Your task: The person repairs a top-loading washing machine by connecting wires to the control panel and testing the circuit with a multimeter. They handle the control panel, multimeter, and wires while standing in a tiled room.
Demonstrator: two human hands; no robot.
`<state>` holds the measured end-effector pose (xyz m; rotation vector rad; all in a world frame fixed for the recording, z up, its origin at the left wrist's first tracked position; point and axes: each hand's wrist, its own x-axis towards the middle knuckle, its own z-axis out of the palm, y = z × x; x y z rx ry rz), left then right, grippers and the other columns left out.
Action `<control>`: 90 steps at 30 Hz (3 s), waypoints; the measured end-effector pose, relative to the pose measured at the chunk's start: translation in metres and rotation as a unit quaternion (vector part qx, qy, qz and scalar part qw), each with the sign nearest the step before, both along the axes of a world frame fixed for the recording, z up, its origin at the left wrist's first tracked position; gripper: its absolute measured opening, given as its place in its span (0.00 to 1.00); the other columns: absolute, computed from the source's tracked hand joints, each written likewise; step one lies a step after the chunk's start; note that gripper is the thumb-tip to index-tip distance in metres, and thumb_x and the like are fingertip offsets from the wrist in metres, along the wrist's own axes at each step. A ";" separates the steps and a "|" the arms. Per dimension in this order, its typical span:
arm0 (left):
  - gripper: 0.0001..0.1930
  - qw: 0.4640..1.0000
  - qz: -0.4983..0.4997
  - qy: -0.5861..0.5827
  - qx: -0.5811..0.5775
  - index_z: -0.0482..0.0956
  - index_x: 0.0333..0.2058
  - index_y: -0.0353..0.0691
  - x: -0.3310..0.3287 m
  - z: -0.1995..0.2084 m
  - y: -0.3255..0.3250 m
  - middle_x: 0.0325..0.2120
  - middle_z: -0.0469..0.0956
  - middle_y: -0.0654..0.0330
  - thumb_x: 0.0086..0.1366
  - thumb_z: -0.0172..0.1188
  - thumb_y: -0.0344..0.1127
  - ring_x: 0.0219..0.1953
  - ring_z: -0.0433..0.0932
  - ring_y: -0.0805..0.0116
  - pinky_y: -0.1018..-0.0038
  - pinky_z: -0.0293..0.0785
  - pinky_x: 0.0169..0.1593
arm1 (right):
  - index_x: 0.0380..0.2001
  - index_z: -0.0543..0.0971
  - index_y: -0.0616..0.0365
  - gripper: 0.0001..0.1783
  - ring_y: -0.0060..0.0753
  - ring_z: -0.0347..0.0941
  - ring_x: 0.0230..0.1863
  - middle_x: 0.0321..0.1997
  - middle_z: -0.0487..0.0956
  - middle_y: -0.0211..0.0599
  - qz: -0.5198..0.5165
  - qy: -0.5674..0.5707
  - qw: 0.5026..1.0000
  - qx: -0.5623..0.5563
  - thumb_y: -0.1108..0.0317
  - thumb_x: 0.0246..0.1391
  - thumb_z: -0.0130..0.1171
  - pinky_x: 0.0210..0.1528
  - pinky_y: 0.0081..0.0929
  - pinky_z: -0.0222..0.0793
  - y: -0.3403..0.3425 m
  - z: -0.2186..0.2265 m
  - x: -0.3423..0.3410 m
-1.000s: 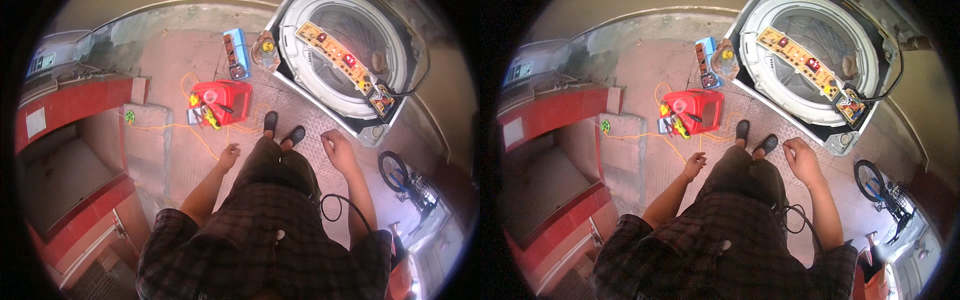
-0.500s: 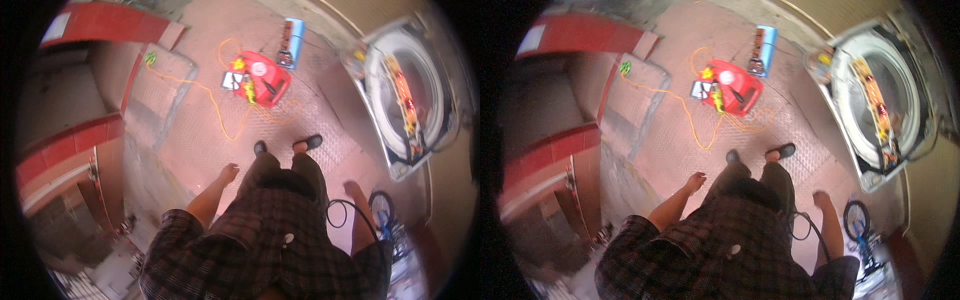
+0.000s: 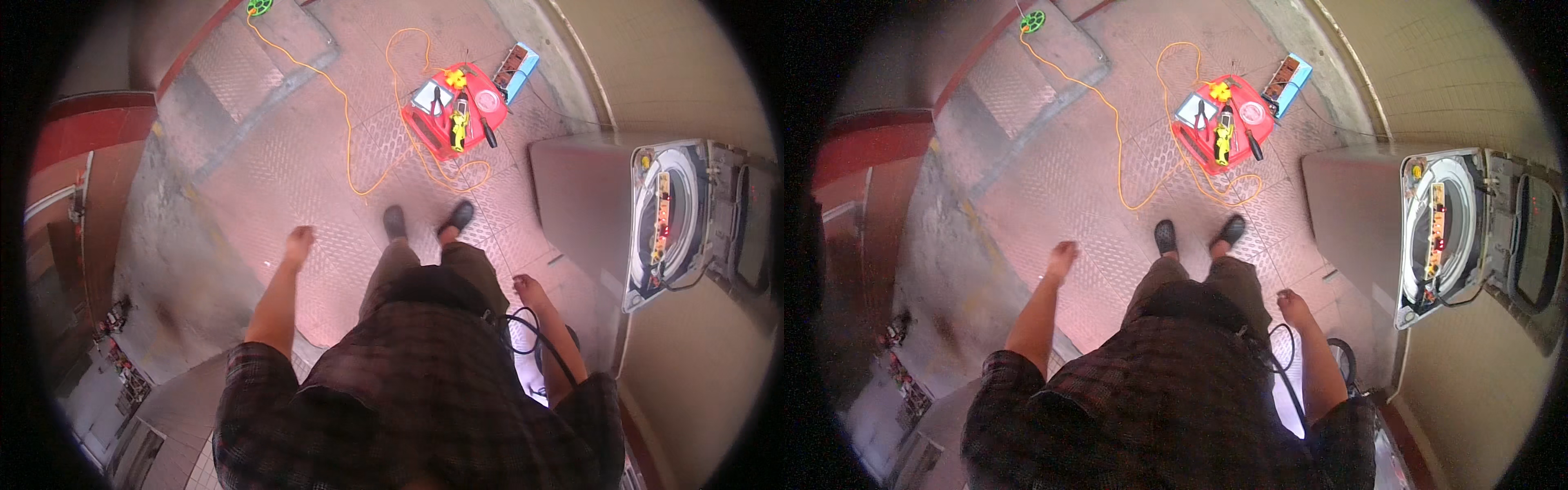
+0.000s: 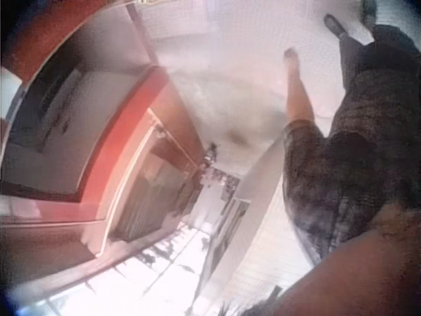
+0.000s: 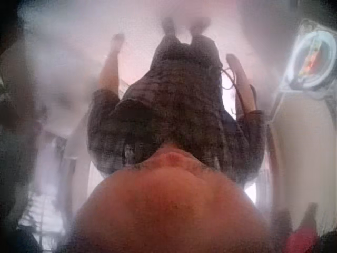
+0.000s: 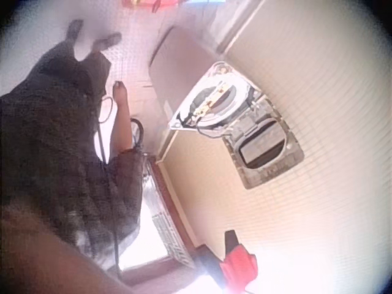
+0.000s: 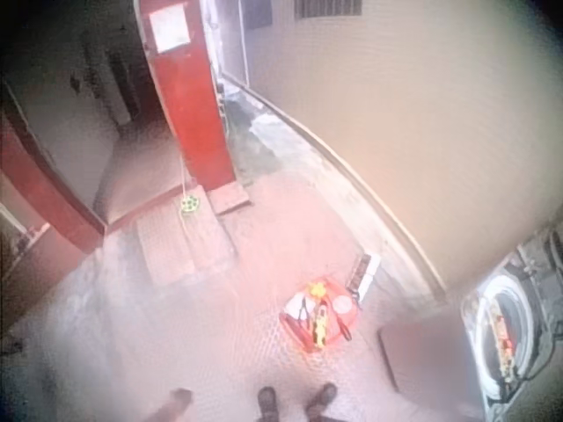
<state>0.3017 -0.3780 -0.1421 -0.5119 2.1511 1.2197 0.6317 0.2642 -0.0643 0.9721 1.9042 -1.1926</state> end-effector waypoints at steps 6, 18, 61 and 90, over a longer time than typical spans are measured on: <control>0.19 0.970 0.039 -0.147 -0.189 0.82 0.32 0.34 0.093 0.081 -0.102 0.30 0.81 0.56 0.67 0.57 0.47 0.33 0.78 0.62 0.62 0.73 0.42 | 0.49 0.80 0.65 0.22 0.45 0.82 0.44 0.39 0.85 0.50 0.125 0.033 0.992 -0.012 0.57 0.64 0.53 0.49 0.37 0.75 -0.018 -0.026 -0.091; 0.27 0.924 -0.280 -0.258 -0.043 0.77 0.53 0.39 0.183 -0.073 -0.132 0.44 0.82 0.41 0.59 0.71 0.47 0.47 0.81 0.45 0.54 0.78 0.50 | 0.47 0.79 0.67 0.21 0.34 0.79 0.38 0.38 0.84 0.43 -0.035 -0.014 0.999 0.025 0.56 0.67 0.53 0.45 0.30 0.75 -0.046 -0.017 -0.107; 0.51 0.872 -0.435 0.202 -0.095 0.55 0.69 0.29 -0.350 -0.139 0.570 0.58 0.74 0.40 0.54 0.76 0.43 0.59 0.76 0.48 0.63 0.73 0.62 | 0.47 0.80 0.58 0.18 0.51 0.83 0.47 0.45 0.84 0.52 -0.311 -0.112 0.942 -0.062 0.55 0.68 0.53 0.50 0.40 0.77 -0.139 -0.093 -0.048; 0.42 0.889 -0.291 0.337 0.109 0.56 0.71 0.38 -0.295 0.077 0.554 0.62 0.67 0.51 0.62 0.69 0.27 0.58 0.72 0.61 0.66 0.74 0.57 | 0.46 0.79 0.60 0.14 0.53 0.77 0.47 0.45 0.79 0.49 -0.020 0.458 0.850 0.259 0.67 0.59 0.61 0.51 0.42 0.74 0.117 0.091 -0.401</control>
